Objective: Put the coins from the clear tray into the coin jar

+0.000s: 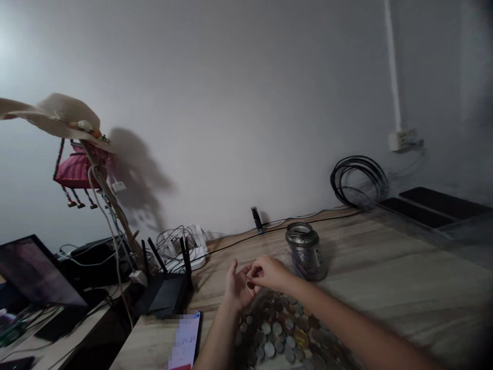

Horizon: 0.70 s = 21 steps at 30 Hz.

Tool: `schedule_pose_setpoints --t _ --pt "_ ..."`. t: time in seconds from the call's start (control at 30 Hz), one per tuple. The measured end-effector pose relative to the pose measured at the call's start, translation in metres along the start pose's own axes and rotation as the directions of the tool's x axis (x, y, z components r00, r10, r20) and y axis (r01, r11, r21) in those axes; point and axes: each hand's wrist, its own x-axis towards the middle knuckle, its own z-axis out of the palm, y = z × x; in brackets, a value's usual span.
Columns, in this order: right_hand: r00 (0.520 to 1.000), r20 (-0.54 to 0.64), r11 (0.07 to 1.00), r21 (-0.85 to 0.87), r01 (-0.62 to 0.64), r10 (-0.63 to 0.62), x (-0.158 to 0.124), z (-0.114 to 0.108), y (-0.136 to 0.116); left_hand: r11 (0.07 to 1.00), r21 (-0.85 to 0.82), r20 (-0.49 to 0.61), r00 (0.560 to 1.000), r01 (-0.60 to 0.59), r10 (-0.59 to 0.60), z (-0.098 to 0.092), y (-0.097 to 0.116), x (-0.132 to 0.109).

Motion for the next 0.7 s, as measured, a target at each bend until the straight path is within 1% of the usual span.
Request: schedule_pose_setpoints --t 0.1,0.17,0.2,0.23,0.27,0.3,0.33,0.37,0.4,0.43,0.47,0.5,0.57,0.63,0.7 --pt "0.996 -0.059 0.992 -0.113 0.059 -0.066 -0.002 0.0 -0.006 1.0 -0.017 -0.017 1.0 -0.018 0.018 -0.001 0.001 0.0" --pt "0.978 -0.159 0.974 -0.203 0.101 -0.134 -0.003 -0.007 -0.008 1.0 -0.023 -0.017 1.0 -0.02 0.019 -0.002 0.001 0.0" --pt "0.956 -0.236 0.964 -0.236 0.119 -0.175 -0.004 -0.014 -0.008 1.0 -0.02 -0.005 1.0 -0.008 0.008 -0.003 0.002 0.001" --pt "0.92 -0.324 0.956 -0.259 0.137 -0.22 -0.005 -0.024 -0.005 1.0 -0.013 0.012 1.0 0.008 -0.008 -0.004 0.002 0.001" --pt "0.87 -0.419 0.949 -0.274 0.153 -0.261 -0.006 -0.035 0.0 1.0 -0.005 0.029 0.999 0.021 -0.021 -0.004 0.002 0.001" --pt "0.809 -0.517 0.948 -0.283 0.147 -0.28 -0.006 -0.048 0.008 1.0 0.0 0.045 0.999 0.028 -0.028 -0.004 0.002 0.0" --pt "0.749 -0.604 0.951 -0.285 0.117 -0.273 -0.007 -0.061 0.019 1.0 0.003 0.056 0.998 0.028 -0.028 -0.004 0.002 0.0" --pt "0.7 -0.672 0.958 -0.281 0.062 -0.242 -0.008 -0.074 0.031 1.0 0.007 0.064 0.998 0.024 -0.025 -0.004 0.001 0.0" --pt "0.667 -0.719 0.962 -0.272 -0.008 -0.197 -0.008 -0.085 0.046 1.0 0.014 0.067 0.997 0.023 -0.024 -0.004 0.001 0.0" --pt "0.654 -0.742 0.962 -0.262 -0.077 -0.149 -0.007 -0.094 0.061 0.999 0.022 0.07 0.997 0.024 -0.025 -0.004 0.001 0.0" --pt "0.659 -0.746 0.959 -0.25 -0.137 -0.1 -0.006 -0.101 0.077 0.999 0.031 0.074 0.997 0.028 -0.03 -0.004 0.001 0.0" --pt "0.681 -0.73 0.954 -0.239 -0.18 -0.054 -0.005 -0.105 0.091 0.999 0.039 0.077 0.996 0.033 -0.036 -0.004 0.001 0.0" --pt "0.742 -0.67 0.952 -0.21 -0.224 0.027 -0.001 -0.108 0.114 0.998 0.046 0.08 0.996 0.032 -0.036 -0.005 0.001 0.001" --pt "0.787 -0.612 0.957 -0.175 -0.231 0.078 0.002 -0.106 0.128 0.999 0.045 0.077 0.997 0.023 -0.027 -0.006 0.001 0.002" --pt "0.807 -0.581 0.958 -0.156 -0.24 0.108 0.004 -0.105 0.134 0.999 0.042 0.066 0.998 0.022 -0.025 -0.007 0.001 0.002"
